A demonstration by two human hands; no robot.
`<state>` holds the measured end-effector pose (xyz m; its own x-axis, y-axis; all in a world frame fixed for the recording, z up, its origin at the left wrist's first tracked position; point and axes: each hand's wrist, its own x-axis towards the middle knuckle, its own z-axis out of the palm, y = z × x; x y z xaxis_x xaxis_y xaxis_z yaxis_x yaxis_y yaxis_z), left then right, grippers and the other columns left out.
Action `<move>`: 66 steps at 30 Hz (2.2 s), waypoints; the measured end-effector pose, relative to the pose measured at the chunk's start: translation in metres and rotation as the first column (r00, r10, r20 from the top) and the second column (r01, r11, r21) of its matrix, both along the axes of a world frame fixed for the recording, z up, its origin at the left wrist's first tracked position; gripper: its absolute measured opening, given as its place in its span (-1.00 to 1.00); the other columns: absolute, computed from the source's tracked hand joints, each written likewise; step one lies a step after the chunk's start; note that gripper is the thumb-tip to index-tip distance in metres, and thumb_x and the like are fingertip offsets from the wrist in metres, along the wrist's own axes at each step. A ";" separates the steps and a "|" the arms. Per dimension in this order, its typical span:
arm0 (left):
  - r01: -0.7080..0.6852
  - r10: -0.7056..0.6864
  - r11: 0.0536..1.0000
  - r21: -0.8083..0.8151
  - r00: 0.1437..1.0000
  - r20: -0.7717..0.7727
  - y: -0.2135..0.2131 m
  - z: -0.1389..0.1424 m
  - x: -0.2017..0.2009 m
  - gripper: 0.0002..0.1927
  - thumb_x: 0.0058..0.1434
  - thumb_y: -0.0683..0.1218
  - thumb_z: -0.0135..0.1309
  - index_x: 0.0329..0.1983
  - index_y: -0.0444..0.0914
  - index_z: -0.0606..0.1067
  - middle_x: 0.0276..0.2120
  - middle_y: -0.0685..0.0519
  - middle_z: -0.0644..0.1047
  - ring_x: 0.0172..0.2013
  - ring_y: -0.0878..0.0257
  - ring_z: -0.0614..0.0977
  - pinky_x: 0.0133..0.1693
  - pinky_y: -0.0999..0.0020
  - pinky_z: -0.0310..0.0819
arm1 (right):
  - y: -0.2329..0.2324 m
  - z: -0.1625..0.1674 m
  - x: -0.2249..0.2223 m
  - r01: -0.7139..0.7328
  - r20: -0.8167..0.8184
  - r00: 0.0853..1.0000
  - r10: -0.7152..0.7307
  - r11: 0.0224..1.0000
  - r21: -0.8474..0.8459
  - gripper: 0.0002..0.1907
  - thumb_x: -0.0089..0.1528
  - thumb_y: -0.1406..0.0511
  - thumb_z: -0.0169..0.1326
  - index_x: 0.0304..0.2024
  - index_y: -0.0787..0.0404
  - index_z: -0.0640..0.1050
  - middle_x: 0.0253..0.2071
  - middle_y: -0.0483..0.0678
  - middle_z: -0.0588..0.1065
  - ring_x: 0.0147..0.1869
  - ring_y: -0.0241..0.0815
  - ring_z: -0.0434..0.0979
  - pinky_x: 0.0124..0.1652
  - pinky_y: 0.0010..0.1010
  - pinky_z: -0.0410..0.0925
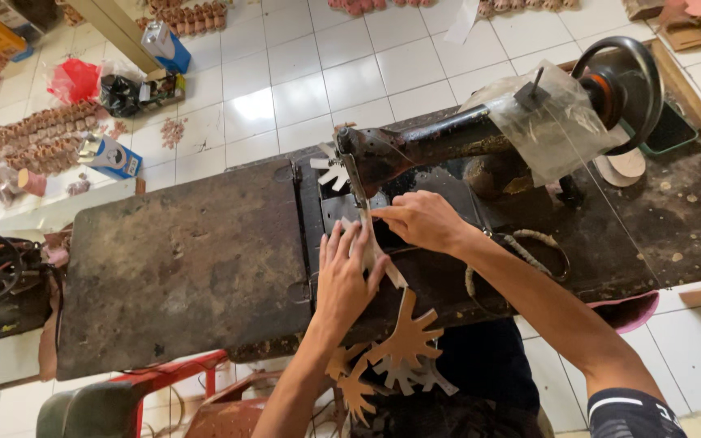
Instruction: The person operates a manual sewing machine to stitch star-shaped shoe parts. They feed the parts under the needle, turn the handwheel to advance the machine, and trim excess thread with scissors. Finished pieces are stacked on the table.
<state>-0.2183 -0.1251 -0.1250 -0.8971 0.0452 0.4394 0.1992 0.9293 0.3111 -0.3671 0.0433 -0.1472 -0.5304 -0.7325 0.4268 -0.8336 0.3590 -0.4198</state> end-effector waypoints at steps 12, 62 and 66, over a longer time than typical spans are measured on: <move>0.011 -0.010 0.998 0.057 1.000 -0.015 0.001 -0.004 -0.015 -0.43 0.33 0.04 0.17 0.25 -0.42 0.40 0.26 -0.34 0.35 0.33 -0.35 0.31 0.33 -0.18 0.15 | 0.002 -0.002 -0.004 -0.009 0.015 1.000 0.009 1.000 -0.011 -0.71 0.25 0.25 0.11 0.02 -0.04 0.66 -0.44 -0.08 0.50 -0.30 -0.02 0.55 -0.24 -0.14 0.42; 0.108 -0.099 0.994 -0.006 0.930 0.353 -0.061 -0.009 -0.074 -0.27 0.26 0.19 0.15 0.44 -0.16 0.30 0.51 -0.09 0.12 0.53 -0.16 -0.07 0.43 -0.26 -0.31 | 0.008 -0.009 -0.013 -0.031 0.034 0.999 0.031 1.000 0.005 -0.68 0.21 0.30 0.11 0.02 -0.04 0.66 -0.44 -0.08 0.49 -0.27 -0.03 0.55 -0.21 -0.14 0.43; 0.100 -0.097 0.995 0.012 0.919 0.383 -0.066 -0.010 -0.082 -0.34 0.25 0.17 0.14 0.40 -0.05 0.34 0.51 -0.01 0.14 0.53 -0.14 -0.05 0.44 -0.27 -0.31 | 0.008 -0.011 -0.013 -0.035 0.056 0.998 0.033 0.999 0.037 -0.66 0.20 0.29 0.12 0.03 -0.05 0.66 -0.43 -0.08 0.49 -0.27 -0.03 0.55 -0.23 -0.14 0.43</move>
<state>-0.3005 -0.1909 -0.1349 -0.9876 0.1440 0.0632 0.1572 0.9138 0.3746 -0.3800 0.0514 -0.1580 -0.5270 -0.7655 0.3692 -0.8216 0.3476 -0.4518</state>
